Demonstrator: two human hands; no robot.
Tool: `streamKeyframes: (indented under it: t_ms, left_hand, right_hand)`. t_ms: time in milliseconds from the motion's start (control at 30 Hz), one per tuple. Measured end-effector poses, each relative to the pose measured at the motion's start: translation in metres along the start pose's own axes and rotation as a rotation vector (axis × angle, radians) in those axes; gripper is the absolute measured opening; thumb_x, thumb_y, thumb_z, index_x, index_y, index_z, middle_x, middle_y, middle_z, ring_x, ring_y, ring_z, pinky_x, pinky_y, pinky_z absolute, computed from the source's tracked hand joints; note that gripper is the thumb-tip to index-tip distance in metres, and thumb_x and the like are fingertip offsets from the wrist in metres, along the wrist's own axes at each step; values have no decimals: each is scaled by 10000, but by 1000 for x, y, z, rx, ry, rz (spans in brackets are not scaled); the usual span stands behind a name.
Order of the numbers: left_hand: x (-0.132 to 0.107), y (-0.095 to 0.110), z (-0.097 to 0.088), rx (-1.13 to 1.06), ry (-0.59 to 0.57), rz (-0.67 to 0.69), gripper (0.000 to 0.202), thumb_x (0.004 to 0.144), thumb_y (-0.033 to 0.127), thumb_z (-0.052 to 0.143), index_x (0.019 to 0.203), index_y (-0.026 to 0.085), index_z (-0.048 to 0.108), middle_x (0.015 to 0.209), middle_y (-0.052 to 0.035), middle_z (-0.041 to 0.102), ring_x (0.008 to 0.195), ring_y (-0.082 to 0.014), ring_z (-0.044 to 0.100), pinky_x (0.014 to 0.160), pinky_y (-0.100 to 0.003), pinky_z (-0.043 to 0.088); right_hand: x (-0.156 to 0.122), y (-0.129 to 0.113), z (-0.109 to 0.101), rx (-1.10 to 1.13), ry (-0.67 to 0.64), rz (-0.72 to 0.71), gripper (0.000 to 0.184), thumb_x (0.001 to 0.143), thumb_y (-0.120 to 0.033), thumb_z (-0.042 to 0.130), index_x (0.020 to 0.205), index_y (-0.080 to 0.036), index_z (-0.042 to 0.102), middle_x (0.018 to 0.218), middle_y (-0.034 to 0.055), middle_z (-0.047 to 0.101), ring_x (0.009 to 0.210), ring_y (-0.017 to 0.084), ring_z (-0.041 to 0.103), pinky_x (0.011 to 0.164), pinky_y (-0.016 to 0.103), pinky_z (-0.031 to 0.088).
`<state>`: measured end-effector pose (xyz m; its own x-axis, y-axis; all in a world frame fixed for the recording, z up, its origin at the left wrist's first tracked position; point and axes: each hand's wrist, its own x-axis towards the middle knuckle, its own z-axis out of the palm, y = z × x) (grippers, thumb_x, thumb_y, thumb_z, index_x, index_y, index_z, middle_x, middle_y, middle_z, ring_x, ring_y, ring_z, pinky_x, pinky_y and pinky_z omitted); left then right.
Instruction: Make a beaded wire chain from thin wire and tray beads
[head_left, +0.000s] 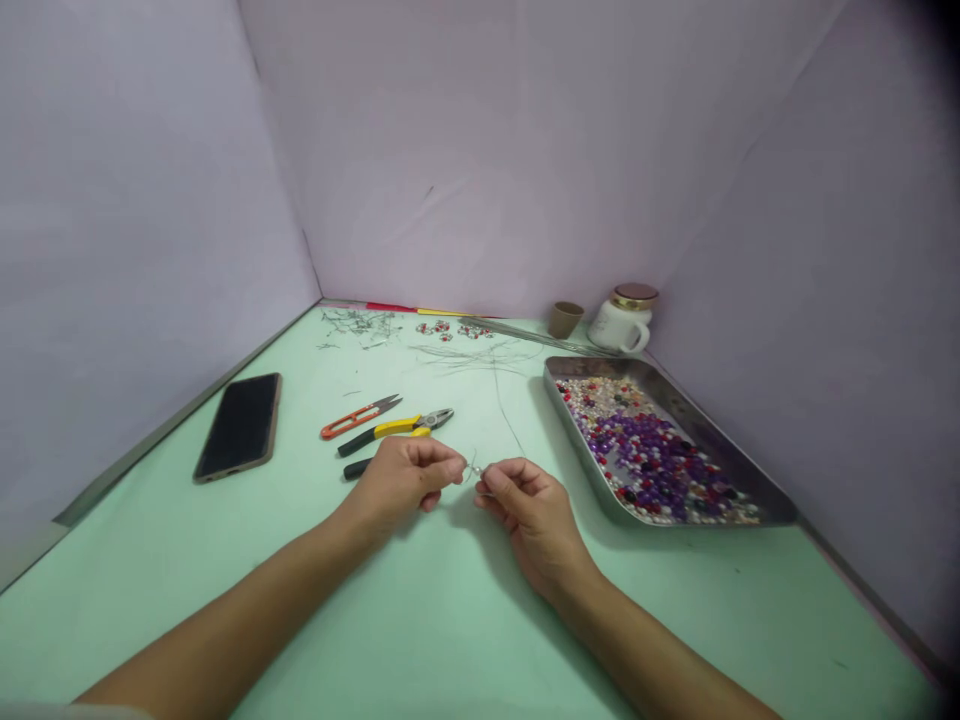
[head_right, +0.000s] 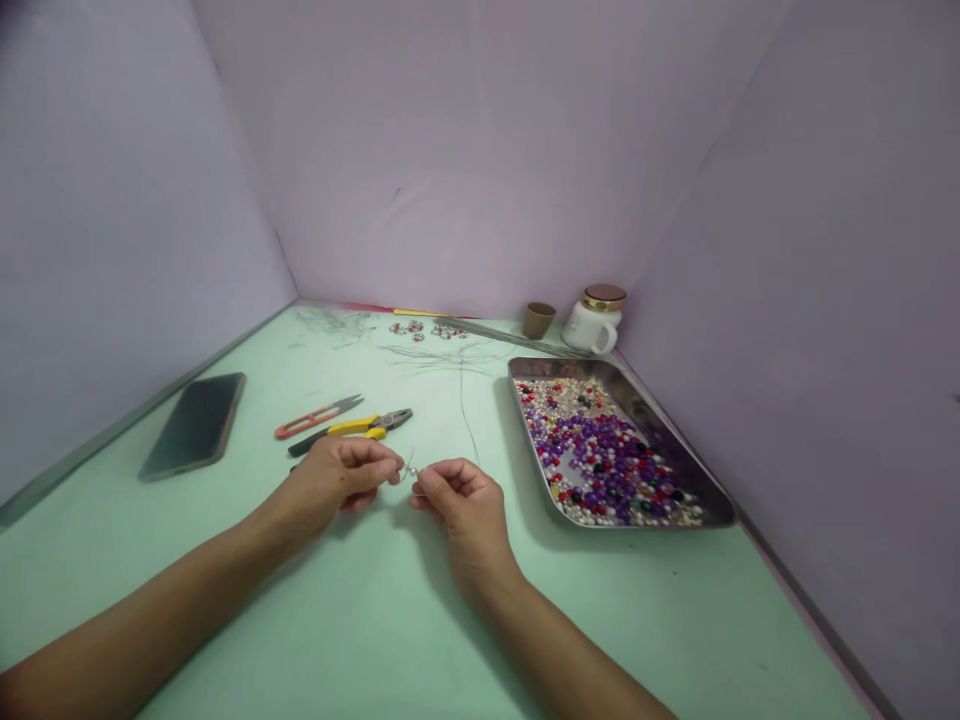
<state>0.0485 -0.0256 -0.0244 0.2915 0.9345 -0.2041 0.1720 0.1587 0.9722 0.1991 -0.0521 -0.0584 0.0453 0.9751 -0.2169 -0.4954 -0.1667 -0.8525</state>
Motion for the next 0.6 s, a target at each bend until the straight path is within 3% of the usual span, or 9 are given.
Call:
streamKeyframes:
  t_ms: [167, 300, 433, 600]
  left_hand:
    - [-1, 6, 2, 169, 80, 92, 136, 660, 225, 560, 566, 128, 574, 451, 51, 436, 438, -59, 351, 433, -192, 276]
    - [-2, 9, -2, 309, -8, 143, 141, 668, 215, 540, 570, 126, 587, 465, 45, 446, 455, -63, 361, 447, -192, 288]
    - [-5, 5, -3, 426, -95, 157, 167, 680, 241, 522, 580, 126, 590, 498, 26, 484, 491, -79, 388, 459, -199, 294]
    - [-7, 5, -1, 516, -73, 144, 153, 663, 231, 510, 557, 137, 567, 489, 29, 479, 482, -82, 384, 443, -196, 285]
  right_hand:
    - [-5, 1, 0, -85, -111, 52, 253, 543, -301, 755, 677, -147, 604, 639, 14, 623, 615, 119, 566, 628, 264, 470]
    - [-5, -1, -2, -141, -227, 130, 335, 587, -354, 720, 837, -144, 643, 717, 57, 648, 676, 156, 588, 618, 292, 465]
    - [-6, -1, -1, -278, -337, 78, 253, 645, -358, 664, 756, -132, 672, 576, 13, 599, 521, 92, 491, 541, 242, 397]
    - [-9, -3, 0, -438, -371, 39, 235, 674, -356, 626, 726, -131, 673, 584, 15, 604, 540, 94, 481, 559, 236, 379]
